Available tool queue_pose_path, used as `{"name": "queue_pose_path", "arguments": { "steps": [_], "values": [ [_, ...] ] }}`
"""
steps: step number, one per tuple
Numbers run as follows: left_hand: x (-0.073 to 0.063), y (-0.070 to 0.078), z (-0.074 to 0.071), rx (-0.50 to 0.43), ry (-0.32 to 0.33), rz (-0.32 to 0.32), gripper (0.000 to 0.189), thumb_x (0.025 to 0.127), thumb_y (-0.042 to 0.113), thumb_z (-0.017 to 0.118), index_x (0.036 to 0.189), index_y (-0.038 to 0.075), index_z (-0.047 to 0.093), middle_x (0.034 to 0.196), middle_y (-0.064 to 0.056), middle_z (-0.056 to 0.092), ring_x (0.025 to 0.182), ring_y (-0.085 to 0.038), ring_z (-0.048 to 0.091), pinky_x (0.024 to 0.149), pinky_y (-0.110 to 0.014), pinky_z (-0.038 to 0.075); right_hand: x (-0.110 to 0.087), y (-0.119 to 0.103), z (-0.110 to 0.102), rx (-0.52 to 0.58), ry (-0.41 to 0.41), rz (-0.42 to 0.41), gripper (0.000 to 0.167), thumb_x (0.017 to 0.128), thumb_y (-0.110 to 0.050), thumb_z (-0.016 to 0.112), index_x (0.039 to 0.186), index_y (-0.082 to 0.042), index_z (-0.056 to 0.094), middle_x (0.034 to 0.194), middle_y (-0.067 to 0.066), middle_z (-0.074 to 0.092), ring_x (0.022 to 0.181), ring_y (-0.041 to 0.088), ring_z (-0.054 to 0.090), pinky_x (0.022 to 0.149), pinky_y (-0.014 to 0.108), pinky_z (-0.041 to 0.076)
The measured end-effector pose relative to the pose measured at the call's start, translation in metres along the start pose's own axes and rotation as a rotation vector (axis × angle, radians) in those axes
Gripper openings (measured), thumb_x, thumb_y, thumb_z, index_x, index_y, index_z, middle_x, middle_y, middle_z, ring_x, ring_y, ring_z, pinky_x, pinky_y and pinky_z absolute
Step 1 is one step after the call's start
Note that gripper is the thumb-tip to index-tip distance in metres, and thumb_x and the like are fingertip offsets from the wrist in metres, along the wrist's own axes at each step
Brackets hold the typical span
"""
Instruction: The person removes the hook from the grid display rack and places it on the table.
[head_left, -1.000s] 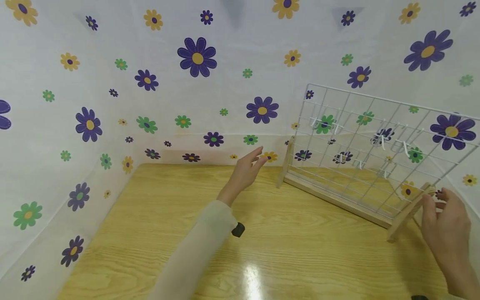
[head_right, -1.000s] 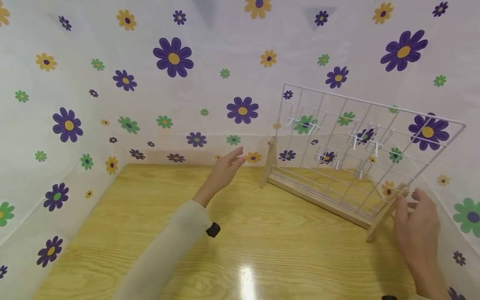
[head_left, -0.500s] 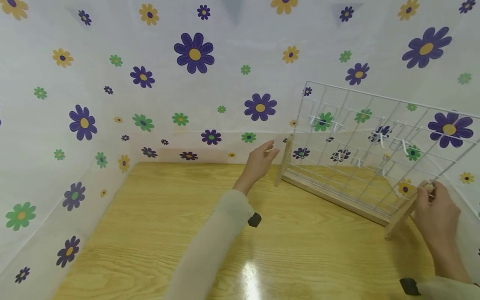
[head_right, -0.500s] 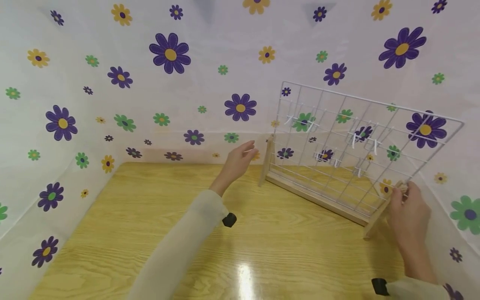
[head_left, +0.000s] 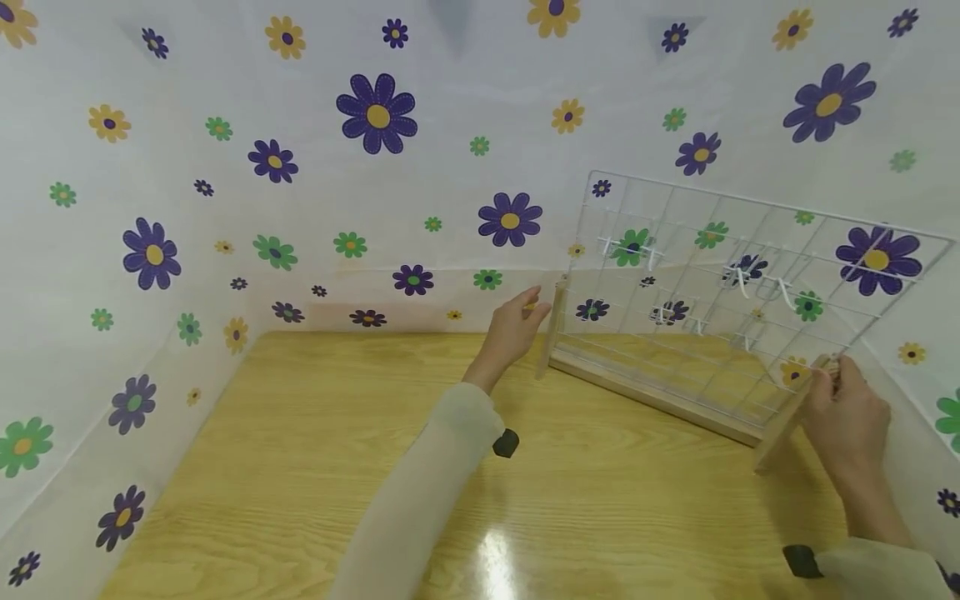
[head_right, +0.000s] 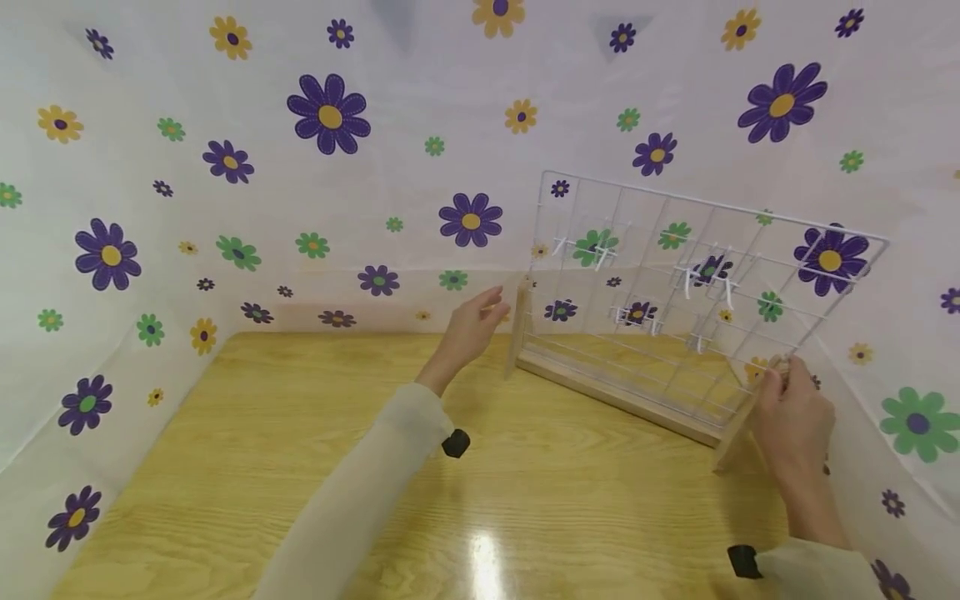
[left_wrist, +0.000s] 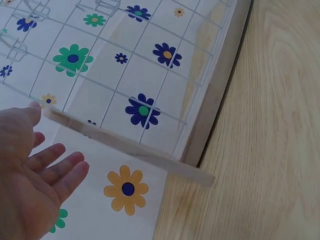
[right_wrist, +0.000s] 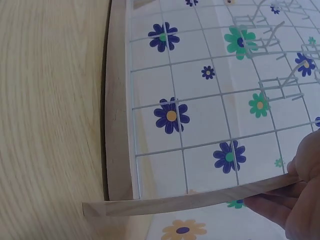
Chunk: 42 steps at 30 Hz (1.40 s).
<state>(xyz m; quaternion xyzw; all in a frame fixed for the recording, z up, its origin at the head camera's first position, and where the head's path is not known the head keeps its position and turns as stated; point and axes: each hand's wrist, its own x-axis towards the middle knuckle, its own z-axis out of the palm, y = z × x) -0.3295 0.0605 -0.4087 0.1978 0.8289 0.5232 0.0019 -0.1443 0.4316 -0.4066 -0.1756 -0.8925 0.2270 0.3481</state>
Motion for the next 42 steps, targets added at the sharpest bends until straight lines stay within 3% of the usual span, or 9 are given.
{"name": "queue_pose_path", "arguments": {
  "steps": [3, 9, 14, 23, 34, 37, 42],
  "values": [
    [0.001, -0.002, 0.002, -0.004, 0.008, 0.001, 0.054, 0.109, 0.033, 0.054, 0.155, 0.007, 0.046, 0.152, -0.015, 0.053, 0.129, -0.031, 0.061, 0.103, -0.04, 0.055, 0.002, -0.003, 0.005, 0.015, -0.017, -0.031, 0.021, 0.103, -0.01, 0.043, 0.085, 0.0, 0.047, 0.068, 0.017, 0.048, 0.063, 0.037, 0.043, 0.05, 0.036, 0.027],
    [0.003, -0.01, 0.001, 0.011, 0.031, 0.037, 0.051, 0.11, 0.029, 0.054, 0.155, 0.006, 0.047, 0.148, -0.014, 0.057, 0.123, -0.027, 0.064, 0.101, -0.036, 0.055, 0.005, -0.005, 0.012, 0.012, -0.056, -0.068, 0.02, 0.103, -0.01, 0.04, 0.085, -0.003, 0.045, 0.064, 0.01, 0.042, 0.054, 0.023, 0.037, 0.044, 0.029, 0.023],
    [0.003, -0.011, -0.003, 0.013, 0.022, 0.076, 0.049, 0.111, 0.025, 0.052, 0.155, 0.006, 0.046, 0.147, -0.014, 0.058, 0.123, -0.028, 0.064, 0.103, -0.037, 0.055, 0.008, -0.002, 0.013, 0.017, -0.056, -0.107, 0.018, 0.103, -0.009, 0.043, 0.09, 0.002, 0.049, 0.063, 0.01, 0.043, 0.053, 0.021, 0.035, 0.045, 0.03, 0.023],
    [0.003, -0.011, -0.006, -0.006, 0.003, 0.058, 0.048, 0.111, 0.028, 0.052, 0.156, 0.011, 0.047, 0.148, -0.014, 0.057, 0.128, -0.029, 0.061, 0.106, -0.038, 0.052, 0.01, 0.001, 0.008, 0.045, -0.13, -0.146, 0.016, 0.105, -0.009, 0.043, 0.096, 0.003, 0.049, 0.067, 0.01, 0.046, 0.053, 0.015, 0.035, 0.045, 0.028, 0.025],
    [-0.002, -0.015, -0.022, 0.049, -0.047, 0.048, 0.047, 0.111, 0.027, 0.051, 0.156, 0.013, 0.047, 0.145, -0.015, 0.059, 0.13, -0.031, 0.06, 0.105, -0.04, 0.054, 0.008, 0.001, 0.003, 0.092, -0.246, -0.177, 0.021, 0.109, -0.012, 0.048, 0.116, 0.008, 0.053, 0.08, 0.021, 0.061, 0.06, 0.001, 0.044, 0.045, 0.026, 0.036],
    [-0.005, -0.017, -0.029, 0.06, -0.074, 0.041, 0.048, 0.111, 0.029, 0.05, 0.156, 0.013, 0.046, 0.149, -0.015, 0.056, 0.133, -0.032, 0.058, 0.106, -0.041, 0.053, 0.007, -0.001, 0.003, 0.112, -0.278, -0.168, 0.03, 0.11, -0.013, 0.048, 0.128, 0.009, 0.053, 0.089, 0.027, 0.064, 0.068, -0.002, 0.051, 0.05, 0.023, 0.041],
    [-0.012, -0.019, -0.041, 0.082, -0.095, 0.042, 0.049, 0.112, 0.032, 0.048, 0.157, 0.013, 0.045, 0.15, -0.015, 0.054, 0.134, -0.033, 0.056, 0.109, -0.043, 0.05, 0.004, -0.007, 0.006, 0.174, -0.301, -0.156, 0.044, 0.11, -0.014, 0.048, 0.148, 0.008, 0.047, 0.1, 0.031, 0.064, 0.075, -0.016, 0.045, 0.053, 0.013, 0.042]
  ]
}}
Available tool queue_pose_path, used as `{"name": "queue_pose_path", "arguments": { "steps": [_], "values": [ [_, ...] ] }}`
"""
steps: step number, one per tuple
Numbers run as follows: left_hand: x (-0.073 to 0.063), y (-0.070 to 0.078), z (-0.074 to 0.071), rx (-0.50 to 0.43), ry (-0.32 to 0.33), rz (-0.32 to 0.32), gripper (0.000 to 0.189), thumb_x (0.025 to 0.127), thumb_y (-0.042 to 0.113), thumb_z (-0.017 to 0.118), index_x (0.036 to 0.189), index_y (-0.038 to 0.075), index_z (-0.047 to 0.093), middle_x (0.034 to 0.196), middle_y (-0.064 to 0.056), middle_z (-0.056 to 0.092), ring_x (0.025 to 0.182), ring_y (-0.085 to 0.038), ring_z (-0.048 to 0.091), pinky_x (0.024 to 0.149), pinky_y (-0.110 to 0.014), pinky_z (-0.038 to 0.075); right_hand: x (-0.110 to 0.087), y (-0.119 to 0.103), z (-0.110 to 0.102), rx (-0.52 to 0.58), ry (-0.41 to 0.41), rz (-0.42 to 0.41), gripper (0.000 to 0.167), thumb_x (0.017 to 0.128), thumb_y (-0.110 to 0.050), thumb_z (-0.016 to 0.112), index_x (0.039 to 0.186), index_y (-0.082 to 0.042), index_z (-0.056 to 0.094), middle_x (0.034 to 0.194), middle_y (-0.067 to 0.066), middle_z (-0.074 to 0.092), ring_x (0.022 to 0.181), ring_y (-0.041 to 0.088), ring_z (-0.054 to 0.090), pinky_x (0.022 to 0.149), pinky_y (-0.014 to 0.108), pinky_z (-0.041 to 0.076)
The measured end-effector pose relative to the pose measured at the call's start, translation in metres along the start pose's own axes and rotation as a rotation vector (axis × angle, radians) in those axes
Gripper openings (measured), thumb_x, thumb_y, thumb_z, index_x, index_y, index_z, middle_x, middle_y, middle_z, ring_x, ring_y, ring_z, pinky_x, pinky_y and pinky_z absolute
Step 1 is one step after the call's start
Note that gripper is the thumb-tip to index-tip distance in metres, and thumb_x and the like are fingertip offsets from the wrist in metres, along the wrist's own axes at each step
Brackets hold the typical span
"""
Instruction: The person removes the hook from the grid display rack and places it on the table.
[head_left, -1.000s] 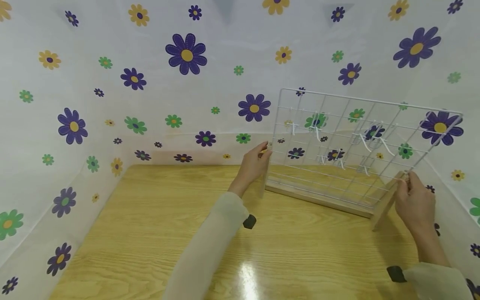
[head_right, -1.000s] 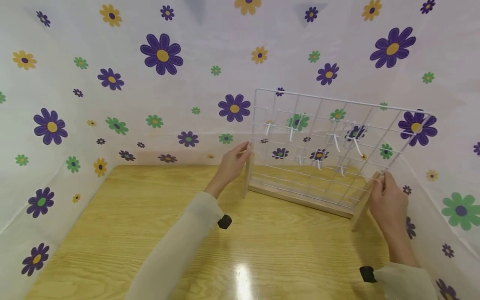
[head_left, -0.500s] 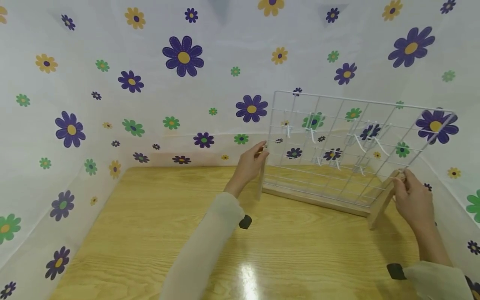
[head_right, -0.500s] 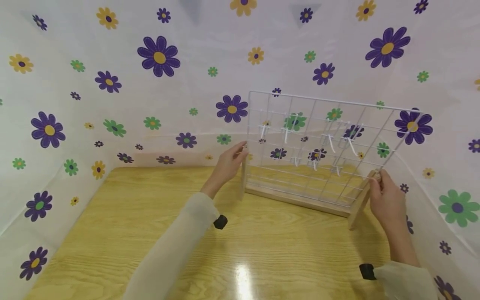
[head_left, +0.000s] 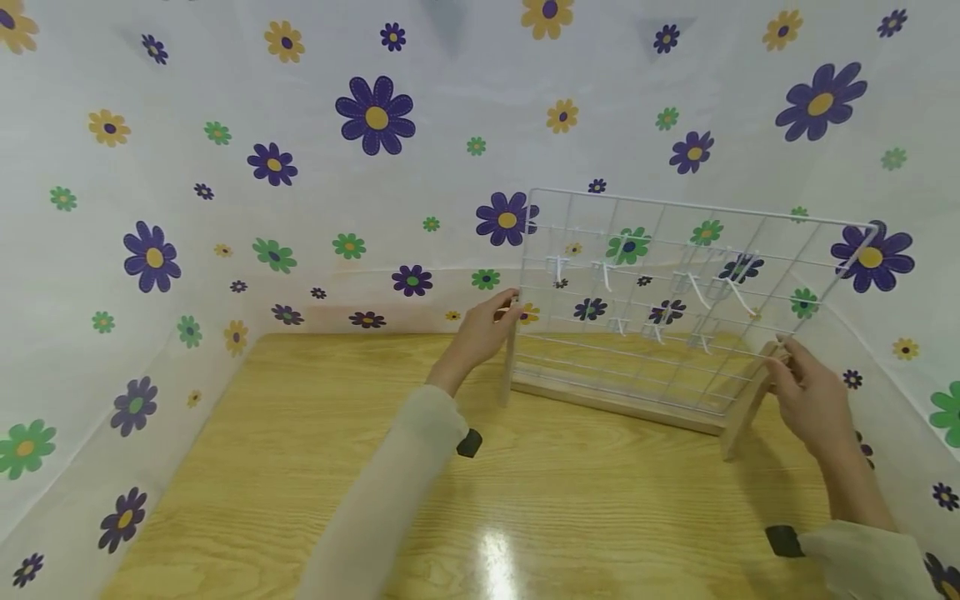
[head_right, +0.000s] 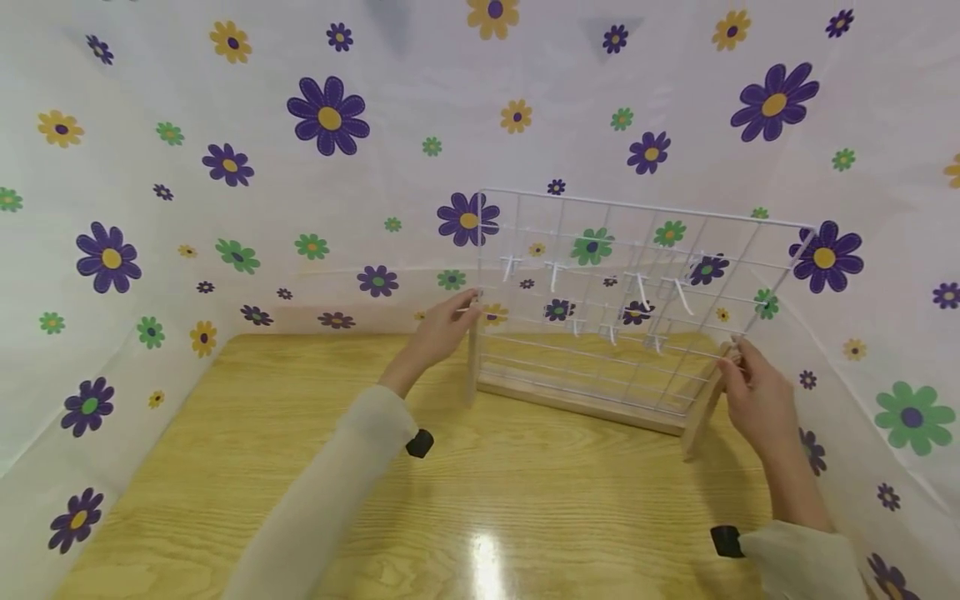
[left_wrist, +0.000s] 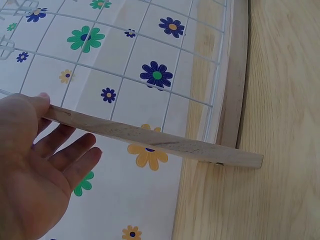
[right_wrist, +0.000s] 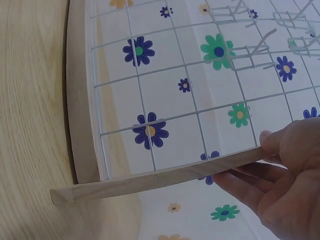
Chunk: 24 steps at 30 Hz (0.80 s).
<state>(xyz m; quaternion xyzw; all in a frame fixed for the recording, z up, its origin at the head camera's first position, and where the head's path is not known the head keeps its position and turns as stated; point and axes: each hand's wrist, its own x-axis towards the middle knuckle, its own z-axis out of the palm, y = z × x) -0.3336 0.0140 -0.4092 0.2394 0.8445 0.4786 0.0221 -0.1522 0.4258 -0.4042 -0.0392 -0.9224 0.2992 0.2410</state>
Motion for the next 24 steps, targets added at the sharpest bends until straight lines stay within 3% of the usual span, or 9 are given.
{"name": "queue_pose_path", "arguments": {
  "steps": [7, 9, 12, 14, 16, 20, 23, 24],
  "values": [
    [-0.01, -0.008, -0.015, 0.002, 0.003, -0.022, 0.052, 0.111, 0.036, 0.048, 0.158, 0.015, 0.043, 0.155, -0.015, 0.049, 0.136, -0.034, 0.054, 0.112, -0.044, 0.047, 0.003, -0.009, 0.009, 0.109, -0.055, -0.001, 0.046, 0.111, -0.015, 0.046, 0.151, 0.008, 0.043, 0.113, 0.041, 0.062, 0.082, -0.021, 0.047, 0.062, 0.002, 0.046],
    [-0.012, -0.011, -0.019, -0.003, 0.002, -0.016, 0.053, 0.111, 0.037, 0.048, 0.158, 0.013, 0.042, 0.156, -0.016, 0.048, 0.136, -0.035, 0.053, 0.113, -0.044, 0.046, 0.004, -0.012, 0.012, 0.109, -0.086, 0.012, 0.047, 0.112, -0.016, 0.045, 0.152, 0.008, 0.041, 0.115, 0.041, 0.062, 0.083, -0.008, 0.062, 0.065, 0.001, 0.047],
    [-0.015, -0.016, -0.025, -0.003, 0.008, -0.006, 0.053, 0.111, 0.036, 0.049, 0.158, 0.012, 0.043, 0.155, -0.016, 0.048, 0.136, -0.035, 0.054, 0.113, -0.043, 0.046, 0.007, -0.015, 0.015, 0.095, -0.128, 0.016, 0.05, 0.113, -0.018, 0.042, 0.155, 0.007, 0.036, 0.119, 0.042, 0.06, 0.089, 0.032, 0.074, 0.073, 0.026, 0.062],
    [-0.017, -0.019, -0.029, 0.0, 0.016, -0.004, 0.053, 0.111, 0.036, 0.049, 0.158, 0.013, 0.043, 0.154, -0.016, 0.05, 0.135, -0.035, 0.055, 0.112, -0.043, 0.047, 0.008, -0.018, 0.016, 0.101, -0.163, 0.013, 0.052, 0.114, -0.02, 0.039, 0.157, 0.007, 0.032, 0.123, 0.043, 0.058, 0.103, 0.057, 0.065, 0.082, 0.046, 0.061],
    [-0.021, -0.021, -0.033, -0.006, 0.025, -0.006, 0.052, 0.111, 0.036, 0.049, 0.158, 0.014, 0.044, 0.154, -0.016, 0.05, 0.135, -0.035, 0.055, 0.112, -0.044, 0.047, 0.009, -0.021, 0.017, 0.13, -0.203, 0.01, 0.053, 0.114, -0.021, 0.036, 0.159, 0.006, 0.028, 0.129, 0.046, 0.053, 0.109, 0.062, 0.06, 0.088, 0.059, 0.051],
    [-0.028, -0.025, -0.04, -0.008, 0.027, -0.002, 0.053, 0.112, 0.034, 0.047, 0.159, 0.011, 0.041, 0.156, -0.017, 0.047, 0.136, -0.037, 0.053, 0.113, -0.045, 0.046, 0.012, -0.027, 0.02, 0.141, -0.234, 0.006, 0.053, 0.115, -0.023, 0.035, 0.159, 0.006, 0.028, 0.131, 0.045, 0.053, 0.11, 0.06, 0.06, 0.086, 0.048, 0.058],
    [-0.032, -0.028, -0.045, 0.006, 0.029, 0.004, 0.053, 0.113, 0.034, 0.045, 0.159, 0.009, 0.039, 0.157, -0.018, 0.046, 0.138, -0.037, 0.051, 0.115, -0.044, 0.044, 0.014, -0.032, 0.024, 0.157, -0.242, 0.002, 0.053, 0.115, -0.024, 0.035, 0.159, 0.005, 0.03, 0.133, 0.045, 0.052, 0.11, 0.059, 0.061, 0.087, 0.05, 0.059],
    [-0.034, -0.029, -0.047, 0.009, 0.031, 0.006, 0.053, 0.113, 0.034, 0.045, 0.159, 0.008, 0.039, 0.157, -0.018, 0.046, 0.138, -0.037, 0.051, 0.115, -0.044, 0.043, 0.015, -0.033, 0.026, 0.153, -0.243, 0.0, 0.053, 0.115, -0.024, 0.035, 0.159, 0.005, 0.03, 0.133, 0.044, 0.052, 0.11, 0.059, 0.061, 0.089, 0.057, 0.055]
  ]
}}
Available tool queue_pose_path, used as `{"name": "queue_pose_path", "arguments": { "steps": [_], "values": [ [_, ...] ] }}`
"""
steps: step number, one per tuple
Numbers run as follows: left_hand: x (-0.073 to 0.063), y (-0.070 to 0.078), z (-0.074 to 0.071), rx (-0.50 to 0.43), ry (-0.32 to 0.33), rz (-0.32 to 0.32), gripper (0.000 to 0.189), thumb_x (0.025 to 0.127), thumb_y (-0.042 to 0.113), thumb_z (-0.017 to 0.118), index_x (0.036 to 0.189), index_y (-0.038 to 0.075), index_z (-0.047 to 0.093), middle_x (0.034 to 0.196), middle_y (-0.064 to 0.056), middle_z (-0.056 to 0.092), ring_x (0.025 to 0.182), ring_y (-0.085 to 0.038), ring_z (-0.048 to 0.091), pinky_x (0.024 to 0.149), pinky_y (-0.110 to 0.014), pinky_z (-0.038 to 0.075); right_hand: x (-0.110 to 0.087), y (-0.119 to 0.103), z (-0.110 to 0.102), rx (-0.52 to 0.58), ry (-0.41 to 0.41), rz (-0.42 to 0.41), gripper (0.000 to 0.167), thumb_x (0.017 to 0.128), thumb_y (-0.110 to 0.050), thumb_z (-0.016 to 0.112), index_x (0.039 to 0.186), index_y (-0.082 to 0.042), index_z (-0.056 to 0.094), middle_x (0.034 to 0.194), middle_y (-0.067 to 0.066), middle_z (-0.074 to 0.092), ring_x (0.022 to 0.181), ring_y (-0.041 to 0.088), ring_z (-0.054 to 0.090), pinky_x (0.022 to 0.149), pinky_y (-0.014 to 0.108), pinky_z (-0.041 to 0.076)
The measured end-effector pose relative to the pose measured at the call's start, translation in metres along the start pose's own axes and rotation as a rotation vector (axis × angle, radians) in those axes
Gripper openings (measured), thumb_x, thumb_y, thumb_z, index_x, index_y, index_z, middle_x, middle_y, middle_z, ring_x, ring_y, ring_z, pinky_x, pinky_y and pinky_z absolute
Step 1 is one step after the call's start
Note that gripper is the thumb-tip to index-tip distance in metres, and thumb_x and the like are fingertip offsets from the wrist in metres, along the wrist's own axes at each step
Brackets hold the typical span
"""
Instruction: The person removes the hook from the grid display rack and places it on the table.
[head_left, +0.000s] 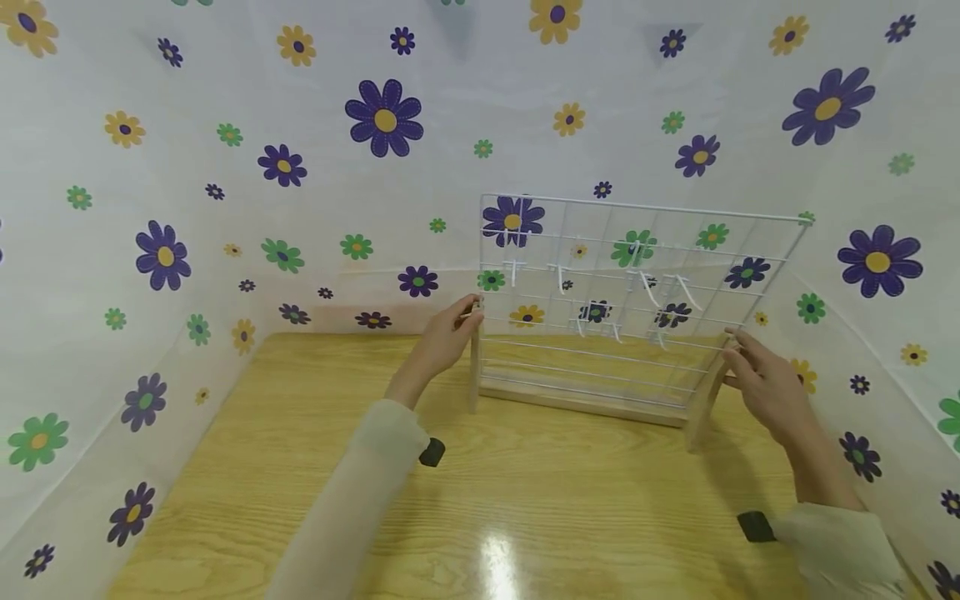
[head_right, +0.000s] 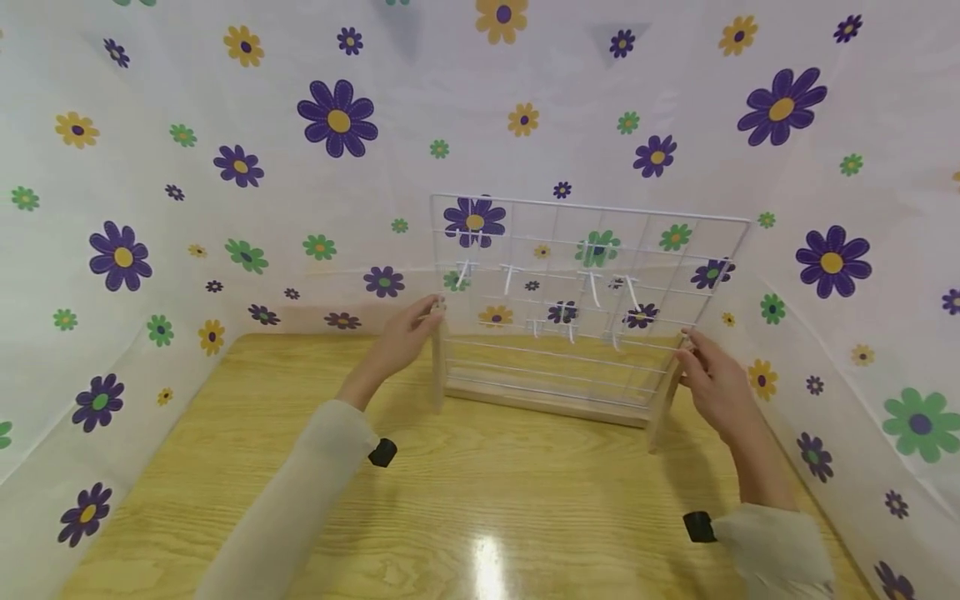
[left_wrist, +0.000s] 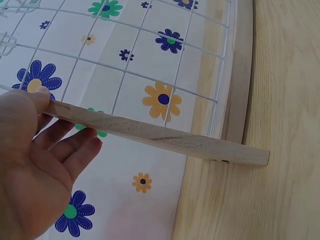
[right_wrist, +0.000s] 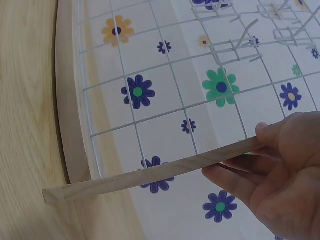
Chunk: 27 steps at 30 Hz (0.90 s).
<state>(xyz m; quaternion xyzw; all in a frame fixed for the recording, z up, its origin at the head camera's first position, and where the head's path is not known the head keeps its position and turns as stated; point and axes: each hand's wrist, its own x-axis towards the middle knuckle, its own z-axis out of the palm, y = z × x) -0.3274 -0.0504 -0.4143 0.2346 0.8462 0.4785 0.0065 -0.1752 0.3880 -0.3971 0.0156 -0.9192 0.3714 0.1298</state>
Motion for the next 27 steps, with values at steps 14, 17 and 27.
{"name": "queue_pose_path", "arguments": {
  "steps": [14, 17, 27],
  "values": [
    [-0.022, -0.017, -0.031, -0.019, 0.018, -0.035, 0.057, 0.113, 0.039, 0.042, 0.162, 0.01, 0.033, 0.159, -0.02, 0.041, 0.143, -0.039, 0.045, 0.116, -0.047, 0.042, 0.019, -0.019, 0.026, 0.051, -0.003, -0.119, 0.048, 0.113, -0.012, 0.039, 0.152, 0.014, 0.034, 0.12, 0.042, 0.057, 0.105, 0.054, 0.062, 0.081, 0.043, 0.062],
    [-0.024, -0.019, -0.036, -0.024, 0.025, -0.053, 0.059, 0.112, 0.04, 0.043, 0.162, 0.011, 0.032, 0.161, -0.02, 0.038, 0.144, -0.039, 0.043, 0.117, -0.047, 0.041, 0.02, -0.022, 0.029, 0.041, -0.016, -0.107, 0.051, 0.114, -0.016, 0.04, 0.154, 0.014, 0.032, 0.12, 0.042, 0.058, 0.102, 0.057, 0.065, 0.08, 0.04, 0.063],
    [-0.034, -0.024, -0.049, -0.029, 0.054, -0.084, 0.059, 0.112, 0.041, 0.044, 0.162, 0.013, 0.034, 0.16, -0.02, 0.04, 0.143, -0.043, 0.043, 0.114, -0.054, 0.043, 0.026, -0.029, 0.038, 0.1, -0.058, -0.089, 0.056, 0.114, -0.023, 0.041, 0.157, 0.01, 0.028, 0.133, 0.044, 0.051, 0.108, 0.057, 0.064, 0.086, 0.048, 0.059]
  ]
}}
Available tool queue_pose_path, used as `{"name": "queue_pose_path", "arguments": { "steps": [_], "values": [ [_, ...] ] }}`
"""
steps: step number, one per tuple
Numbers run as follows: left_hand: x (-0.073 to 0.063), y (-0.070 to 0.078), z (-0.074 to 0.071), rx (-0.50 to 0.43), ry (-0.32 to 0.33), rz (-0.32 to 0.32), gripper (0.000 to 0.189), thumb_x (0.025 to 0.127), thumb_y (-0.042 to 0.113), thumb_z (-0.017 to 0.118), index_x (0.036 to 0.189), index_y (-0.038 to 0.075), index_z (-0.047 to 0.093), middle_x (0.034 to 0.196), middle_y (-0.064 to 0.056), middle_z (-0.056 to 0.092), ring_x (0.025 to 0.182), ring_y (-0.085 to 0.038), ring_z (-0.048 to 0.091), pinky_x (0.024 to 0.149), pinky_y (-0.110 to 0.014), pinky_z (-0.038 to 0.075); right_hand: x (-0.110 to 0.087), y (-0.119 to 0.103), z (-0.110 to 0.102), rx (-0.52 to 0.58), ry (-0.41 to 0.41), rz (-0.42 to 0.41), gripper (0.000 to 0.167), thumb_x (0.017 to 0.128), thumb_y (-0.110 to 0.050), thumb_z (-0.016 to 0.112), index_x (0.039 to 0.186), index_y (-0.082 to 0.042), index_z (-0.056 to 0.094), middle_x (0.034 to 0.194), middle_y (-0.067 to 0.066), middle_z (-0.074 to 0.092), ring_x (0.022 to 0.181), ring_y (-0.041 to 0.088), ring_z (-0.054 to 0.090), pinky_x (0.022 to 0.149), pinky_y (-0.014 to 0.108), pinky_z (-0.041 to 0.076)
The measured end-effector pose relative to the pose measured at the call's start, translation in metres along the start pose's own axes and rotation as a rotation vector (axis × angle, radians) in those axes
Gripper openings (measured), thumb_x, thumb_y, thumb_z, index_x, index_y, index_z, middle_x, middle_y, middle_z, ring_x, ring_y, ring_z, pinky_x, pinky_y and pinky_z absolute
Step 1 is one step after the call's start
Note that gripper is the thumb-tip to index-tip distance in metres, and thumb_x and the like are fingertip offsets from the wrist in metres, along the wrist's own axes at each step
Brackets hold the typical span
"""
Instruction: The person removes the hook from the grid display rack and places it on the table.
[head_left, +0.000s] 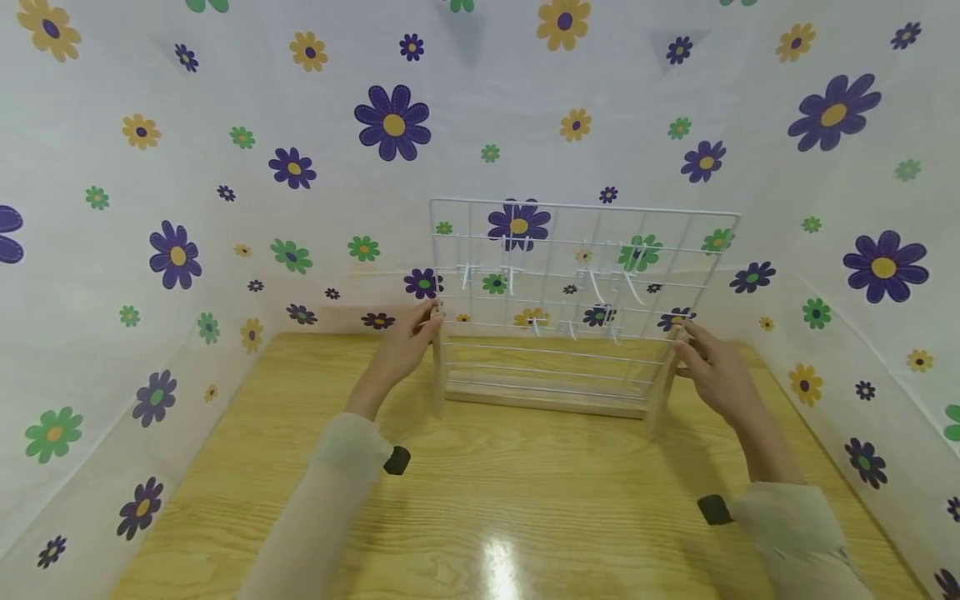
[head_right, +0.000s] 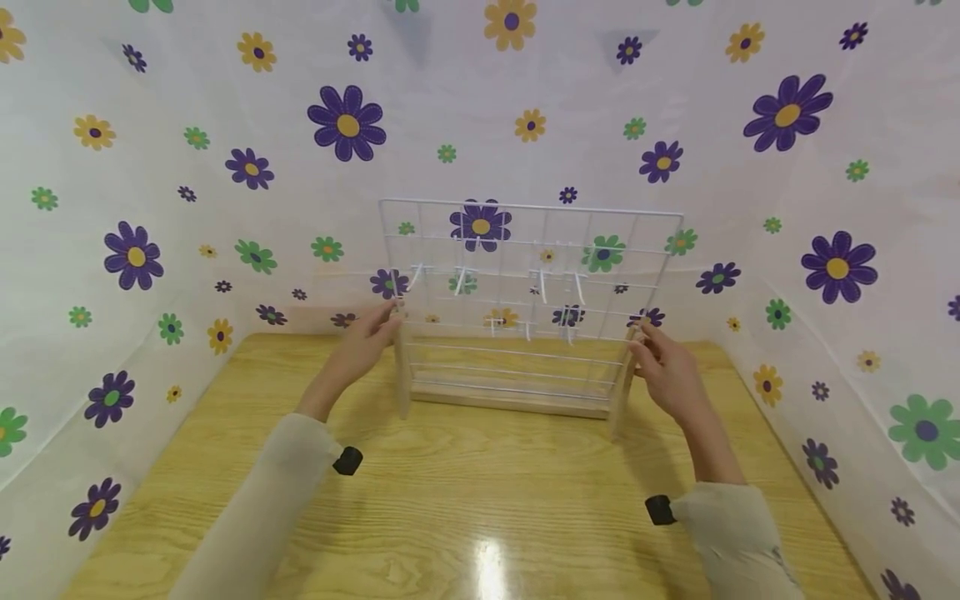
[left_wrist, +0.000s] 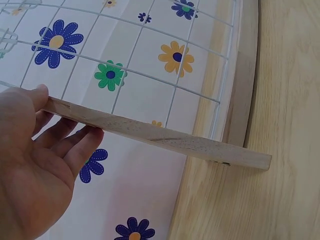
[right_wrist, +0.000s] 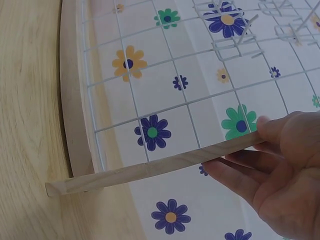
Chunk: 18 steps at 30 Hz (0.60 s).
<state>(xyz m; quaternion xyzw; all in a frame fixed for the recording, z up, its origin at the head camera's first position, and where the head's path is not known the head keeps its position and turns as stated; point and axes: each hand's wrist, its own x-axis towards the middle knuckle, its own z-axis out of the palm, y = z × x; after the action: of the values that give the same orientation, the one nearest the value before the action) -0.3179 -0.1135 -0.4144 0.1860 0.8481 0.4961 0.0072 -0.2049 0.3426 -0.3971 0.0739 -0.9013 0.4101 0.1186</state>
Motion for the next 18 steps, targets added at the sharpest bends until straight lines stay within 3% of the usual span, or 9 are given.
{"name": "queue_pose_path", "arguments": {
  "steps": [12, 18],
  "values": [
    [-0.008, -0.011, -0.019, 0.0, 0.034, -0.019, 0.062, 0.112, 0.042, 0.043, 0.162, 0.009, 0.032, 0.161, -0.019, 0.038, 0.144, -0.042, 0.042, 0.114, -0.053, 0.043, 0.013, -0.013, 0.02, 0.056, 0.008, -0.011, 0.054, 0.113, -0.02, 0.045, 0.155, 0.01, 0.033, 0.127, 0.037, 0.056, 0.114, 0.053, 0.061, 0.087, 0.04, 0.06],
    [-0.011, -0.014, -0.028, -0.025, 0.06, -0.053, 0.061, 0.111, 0.043, 0.044, 0.163, 0.013, 0.033, 0.163, -0.017, 0.036, 0.146, -0.038, 0.04, 0.114, -0.05, 0.044, 0.02, -0.016, 0.028, 0.068, -0.015, -0.021, 0.053, 0.113, -0.017, 0.044, 0.156, 0.011, 0.031, 0.136, 0.041, 0.052, 0.116, 0.054, 0.06, 0.088, 0.045, 0.059]
  ]
}}
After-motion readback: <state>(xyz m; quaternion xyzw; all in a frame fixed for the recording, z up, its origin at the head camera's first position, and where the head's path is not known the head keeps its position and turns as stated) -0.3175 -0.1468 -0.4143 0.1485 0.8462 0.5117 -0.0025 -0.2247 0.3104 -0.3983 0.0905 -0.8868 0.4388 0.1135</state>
